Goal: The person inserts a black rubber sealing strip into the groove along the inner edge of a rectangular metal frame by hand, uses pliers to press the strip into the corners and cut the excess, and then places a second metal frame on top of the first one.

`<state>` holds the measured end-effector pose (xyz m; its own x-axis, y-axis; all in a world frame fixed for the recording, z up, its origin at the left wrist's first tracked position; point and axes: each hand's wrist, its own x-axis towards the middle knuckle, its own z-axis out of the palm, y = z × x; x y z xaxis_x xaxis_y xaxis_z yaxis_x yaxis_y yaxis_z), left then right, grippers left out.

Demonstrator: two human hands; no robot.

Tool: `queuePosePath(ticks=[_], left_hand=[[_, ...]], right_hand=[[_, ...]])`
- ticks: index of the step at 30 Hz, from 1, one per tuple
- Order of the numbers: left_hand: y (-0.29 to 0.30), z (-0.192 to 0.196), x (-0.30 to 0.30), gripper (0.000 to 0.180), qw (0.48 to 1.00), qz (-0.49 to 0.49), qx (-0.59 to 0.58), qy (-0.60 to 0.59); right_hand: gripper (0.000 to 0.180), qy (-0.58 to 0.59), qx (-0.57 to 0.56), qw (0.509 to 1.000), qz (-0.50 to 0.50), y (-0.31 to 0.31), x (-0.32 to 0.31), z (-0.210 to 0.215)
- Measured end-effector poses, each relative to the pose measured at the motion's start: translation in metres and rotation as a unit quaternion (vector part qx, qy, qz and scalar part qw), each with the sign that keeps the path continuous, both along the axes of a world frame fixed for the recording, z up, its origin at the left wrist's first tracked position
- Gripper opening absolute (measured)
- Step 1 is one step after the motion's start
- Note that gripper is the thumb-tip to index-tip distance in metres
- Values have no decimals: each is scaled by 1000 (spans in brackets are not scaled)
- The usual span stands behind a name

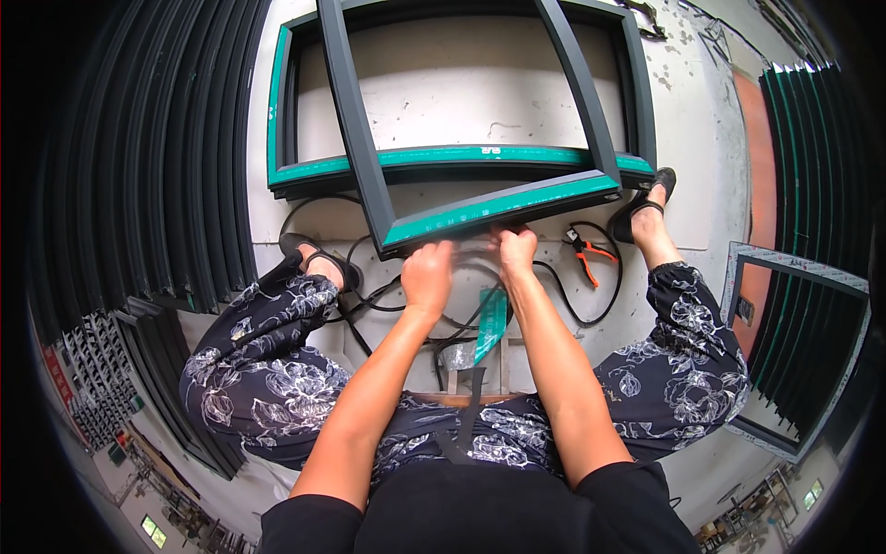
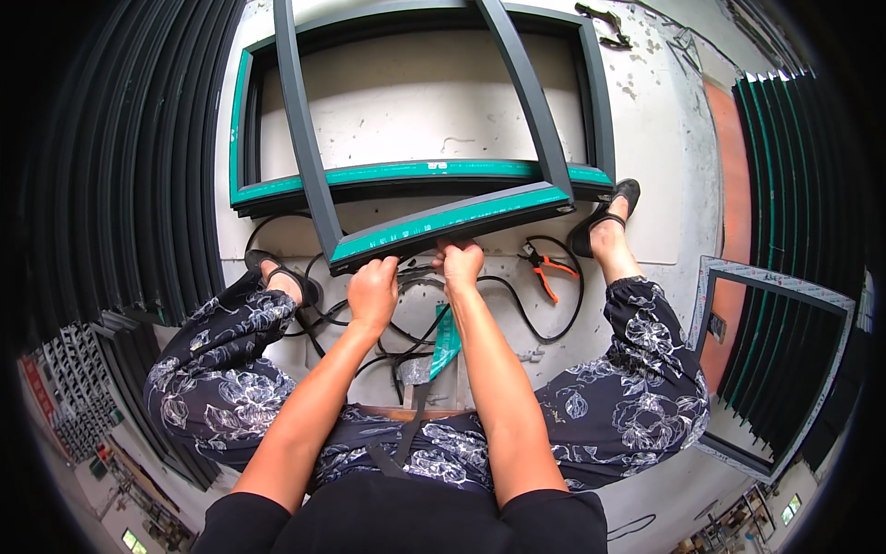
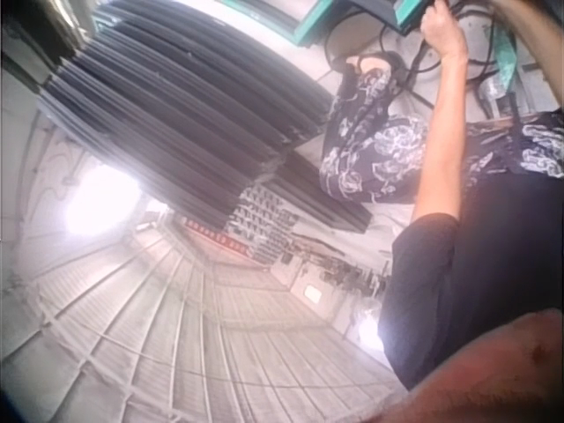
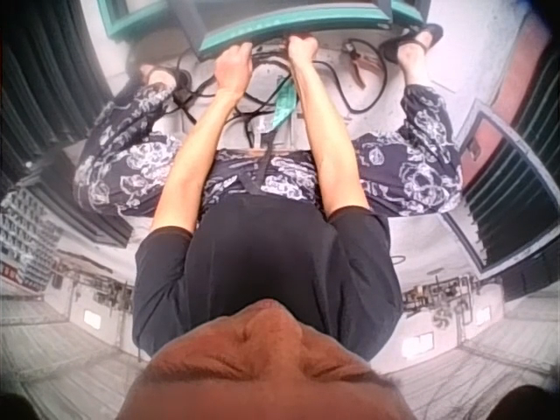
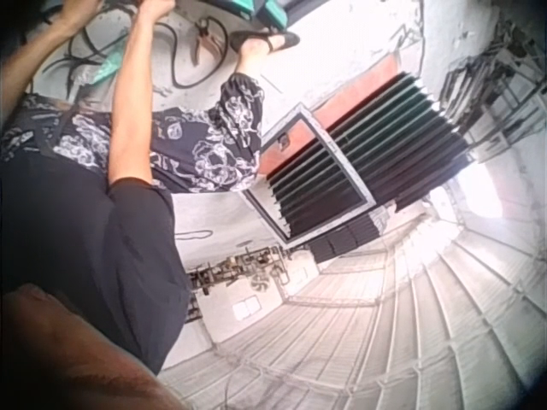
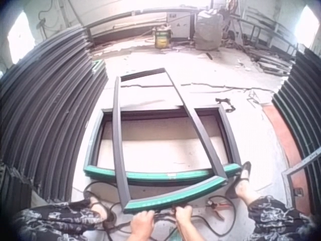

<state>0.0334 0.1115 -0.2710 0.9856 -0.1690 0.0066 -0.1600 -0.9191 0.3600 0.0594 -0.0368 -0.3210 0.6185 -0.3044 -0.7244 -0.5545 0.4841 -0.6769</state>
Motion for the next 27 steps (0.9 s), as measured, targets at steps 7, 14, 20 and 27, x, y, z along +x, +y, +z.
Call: queuePosePath(ticks=[7,14,20,27], left_hand=[[0,-4,1,13,1000,22,8,-15],[-2,-6,1,12,999,12,31,-1],[-3,-6,1,12,999,5,33,-7],[-4,-7,0,7,999,10,30,6]], right_hand=[[12,-66,145,985,-61,11,-15,13],[12,-55,78,992,-80,10,-15,-4],[10,-32,44,997,-51,6,-10,1],[12,-80,28,996,-36,20,-13,5]])
